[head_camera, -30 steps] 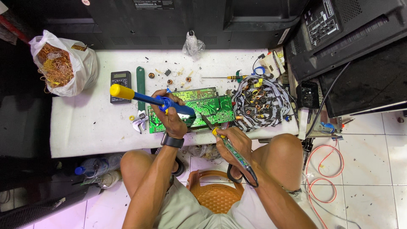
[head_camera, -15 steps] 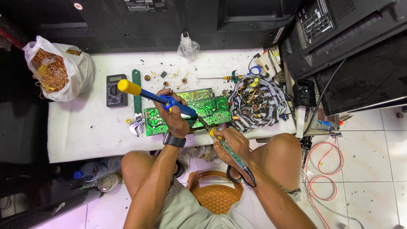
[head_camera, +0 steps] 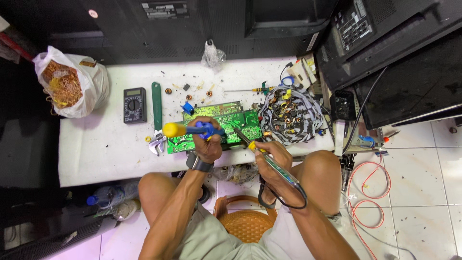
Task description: The person sits on a low stool and uses a soldering iron and a hot air gun to work on a green circuit board placed on a white table. They repeatedly apply heat to specific areas of the board, switching between the two tools throughout the process.
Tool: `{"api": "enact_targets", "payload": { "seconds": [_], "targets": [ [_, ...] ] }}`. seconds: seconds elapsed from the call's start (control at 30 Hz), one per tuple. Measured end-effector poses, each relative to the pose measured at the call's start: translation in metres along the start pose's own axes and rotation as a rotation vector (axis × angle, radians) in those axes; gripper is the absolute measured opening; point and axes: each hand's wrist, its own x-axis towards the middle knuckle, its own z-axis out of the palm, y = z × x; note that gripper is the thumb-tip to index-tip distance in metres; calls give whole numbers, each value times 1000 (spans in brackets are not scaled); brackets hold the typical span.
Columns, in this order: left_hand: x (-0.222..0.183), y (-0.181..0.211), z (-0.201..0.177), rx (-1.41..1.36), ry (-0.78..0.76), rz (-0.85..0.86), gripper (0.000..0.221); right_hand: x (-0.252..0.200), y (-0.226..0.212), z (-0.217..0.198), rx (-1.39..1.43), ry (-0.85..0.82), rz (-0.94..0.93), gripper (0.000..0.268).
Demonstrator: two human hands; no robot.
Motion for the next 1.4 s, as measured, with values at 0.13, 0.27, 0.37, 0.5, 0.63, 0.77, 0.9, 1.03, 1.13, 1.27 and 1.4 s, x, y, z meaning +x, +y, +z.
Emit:
{"api": "enact_targets", "payload": {
  "seconds": [0.13,0.27,0.37,0.5,0.63,0.77,0.9,1.03,1.13,1.27,1.4],
  "targets": [
    [22,29,-11,17,58,122,54,3,-6,-11,8,85,103,19],
    [38,47,-41,209,-47,94,47,-4,12,-19,32,105,144,17],
    [59,80,-30,522,-143,65,36,-3,15,-24,2,146,233,17],
    [64,82,-24,650,-143,29,23,-2,18,-26,101,209,303,18],
    [74,95,-20,661,-269,8,20,1,12,-21,123,203,318,21],
    [79,111,-10,889,-465,-412,37,0,14,-20,138,205,339,20],
    [75,101,-17,1079,-664,-766,73,-1,15,-19,139,200,345,22],
    [71,84,-30,1098,-764,-874,82,2,13,-20,130,198,333,21],
    [72,91,-28,1085,-742,-830,78,1,16,-22,113,192,326,21],
    [59,88,-33,1057,-687,-730,78,-3,22,-26,106,196,319,23],
    [54,88,-34,1084,-705,-649,75,-3,22,-25,120,208,326,23]
  ]
}}
